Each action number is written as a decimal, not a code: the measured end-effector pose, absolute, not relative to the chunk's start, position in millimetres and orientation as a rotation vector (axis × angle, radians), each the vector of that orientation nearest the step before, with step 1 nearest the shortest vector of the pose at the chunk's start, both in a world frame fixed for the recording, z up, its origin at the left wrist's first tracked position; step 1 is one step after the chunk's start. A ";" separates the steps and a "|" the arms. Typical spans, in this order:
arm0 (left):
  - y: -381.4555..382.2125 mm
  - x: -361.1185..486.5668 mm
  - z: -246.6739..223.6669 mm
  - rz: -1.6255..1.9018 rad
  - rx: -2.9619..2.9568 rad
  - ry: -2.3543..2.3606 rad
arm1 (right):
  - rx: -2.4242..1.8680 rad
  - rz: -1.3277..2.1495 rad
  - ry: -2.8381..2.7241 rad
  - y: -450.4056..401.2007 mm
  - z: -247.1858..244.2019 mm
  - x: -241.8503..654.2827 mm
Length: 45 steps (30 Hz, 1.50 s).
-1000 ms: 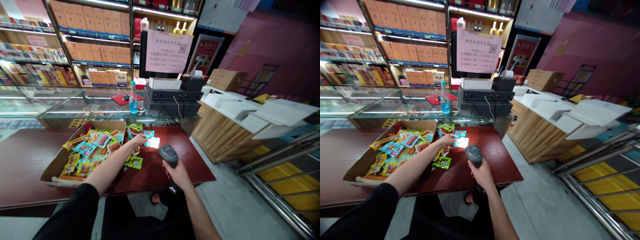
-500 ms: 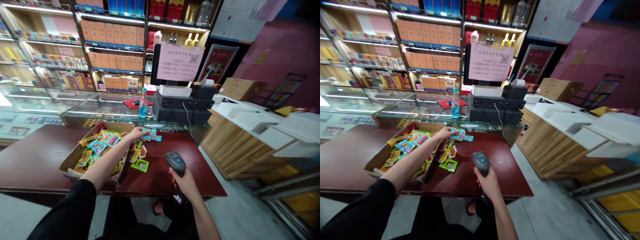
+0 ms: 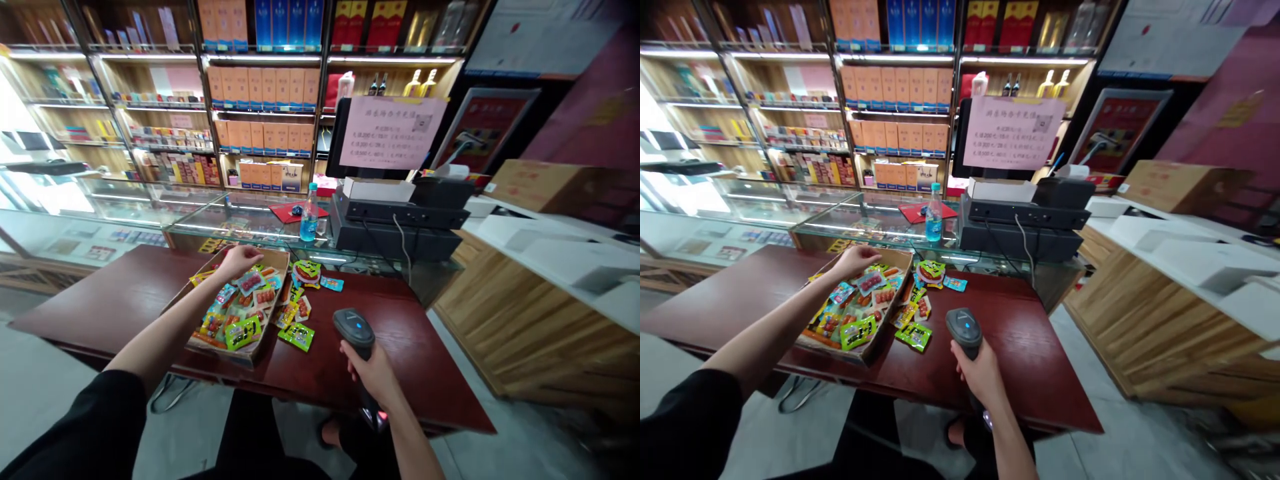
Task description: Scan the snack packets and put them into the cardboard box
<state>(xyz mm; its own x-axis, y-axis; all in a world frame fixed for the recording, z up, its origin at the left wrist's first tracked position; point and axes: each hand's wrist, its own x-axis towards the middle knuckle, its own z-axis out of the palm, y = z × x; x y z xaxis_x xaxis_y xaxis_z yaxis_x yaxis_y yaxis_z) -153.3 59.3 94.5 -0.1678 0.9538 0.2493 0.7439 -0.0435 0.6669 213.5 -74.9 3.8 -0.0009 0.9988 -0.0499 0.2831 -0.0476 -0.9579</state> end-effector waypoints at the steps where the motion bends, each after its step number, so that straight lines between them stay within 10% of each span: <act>1: 63.8 -135.1 90.8 1.009 1.865 1.883 | -1.463 1.096 -1.387 -75.8 3.3 216.3; 20: 139.5 74.4 -17.8 -0.008 2.909 1.486 | -1.676 0.967 -1.099 -105.7 -3.4 280.9; 35: 74.8 22.0 17.7 0.368 1.296 0.938 | -1.592 1.003 -1.305 -102.1 1.5 244.7; 45: 74.2 18.3 5.7 0.580 1.479 1.001 | -1.531 0.991 -1.348 -103.5 -4.4 228.4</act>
<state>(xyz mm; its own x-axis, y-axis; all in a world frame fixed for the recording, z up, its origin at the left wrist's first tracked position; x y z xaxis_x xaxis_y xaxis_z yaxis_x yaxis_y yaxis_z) 18.3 74.2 5.7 0.5054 0.8413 -0.1917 0.2523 0.0683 0.9652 228.4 -103.5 -4.4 0.1062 0.9939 -0.0291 0.3238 -0.0622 -0.9441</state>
